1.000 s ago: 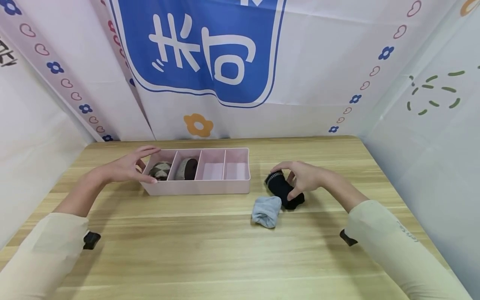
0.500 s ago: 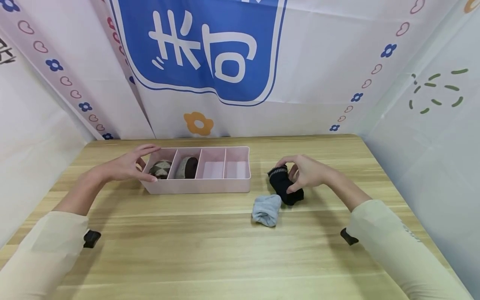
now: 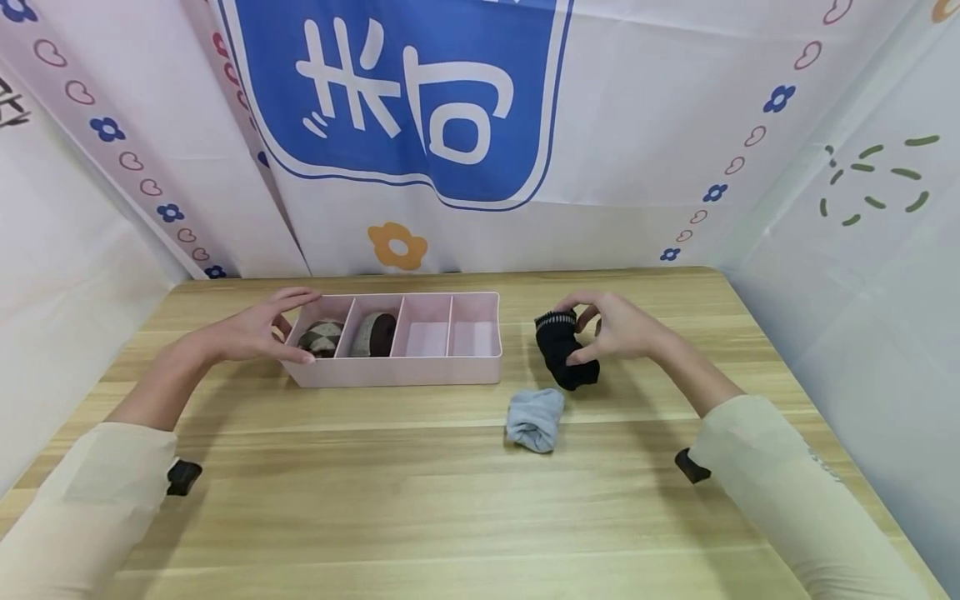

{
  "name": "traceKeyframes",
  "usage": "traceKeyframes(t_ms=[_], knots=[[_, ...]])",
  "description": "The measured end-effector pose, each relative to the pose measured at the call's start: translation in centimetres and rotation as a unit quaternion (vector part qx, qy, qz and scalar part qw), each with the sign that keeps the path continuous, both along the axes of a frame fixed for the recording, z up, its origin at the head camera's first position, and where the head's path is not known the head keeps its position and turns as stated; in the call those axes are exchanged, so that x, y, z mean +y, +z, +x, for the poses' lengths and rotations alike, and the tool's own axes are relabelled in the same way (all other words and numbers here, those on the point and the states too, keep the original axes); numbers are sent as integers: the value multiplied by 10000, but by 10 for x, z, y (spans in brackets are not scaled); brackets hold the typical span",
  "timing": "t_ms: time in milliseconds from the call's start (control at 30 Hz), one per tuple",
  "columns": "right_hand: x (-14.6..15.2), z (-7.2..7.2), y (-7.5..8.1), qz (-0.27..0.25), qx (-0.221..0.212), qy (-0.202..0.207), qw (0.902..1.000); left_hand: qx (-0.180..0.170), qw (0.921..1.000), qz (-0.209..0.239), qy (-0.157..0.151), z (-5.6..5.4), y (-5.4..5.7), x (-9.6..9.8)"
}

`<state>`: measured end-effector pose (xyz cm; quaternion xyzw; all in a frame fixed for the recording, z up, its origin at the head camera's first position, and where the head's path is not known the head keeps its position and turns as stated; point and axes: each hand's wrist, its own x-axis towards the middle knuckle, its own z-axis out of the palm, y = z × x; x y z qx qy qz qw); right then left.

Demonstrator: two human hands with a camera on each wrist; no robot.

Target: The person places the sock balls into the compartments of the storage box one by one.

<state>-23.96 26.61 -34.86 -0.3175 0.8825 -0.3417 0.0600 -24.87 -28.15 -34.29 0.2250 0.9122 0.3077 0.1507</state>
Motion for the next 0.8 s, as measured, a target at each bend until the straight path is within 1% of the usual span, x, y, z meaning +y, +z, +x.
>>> traceKeyframes(t_ms=[333,633,800], knots=[[-4,-3,6,-240,231,-242,9992,-44,10000,-3,-5,-1,-1,0],[-14,-3,19,-396,213,-477,9978,6,10000,37,-16,-2,-1,0],[-18,-5,22,-493,176,-526,9972,3,10000,48,-30,-3,-1,0]])
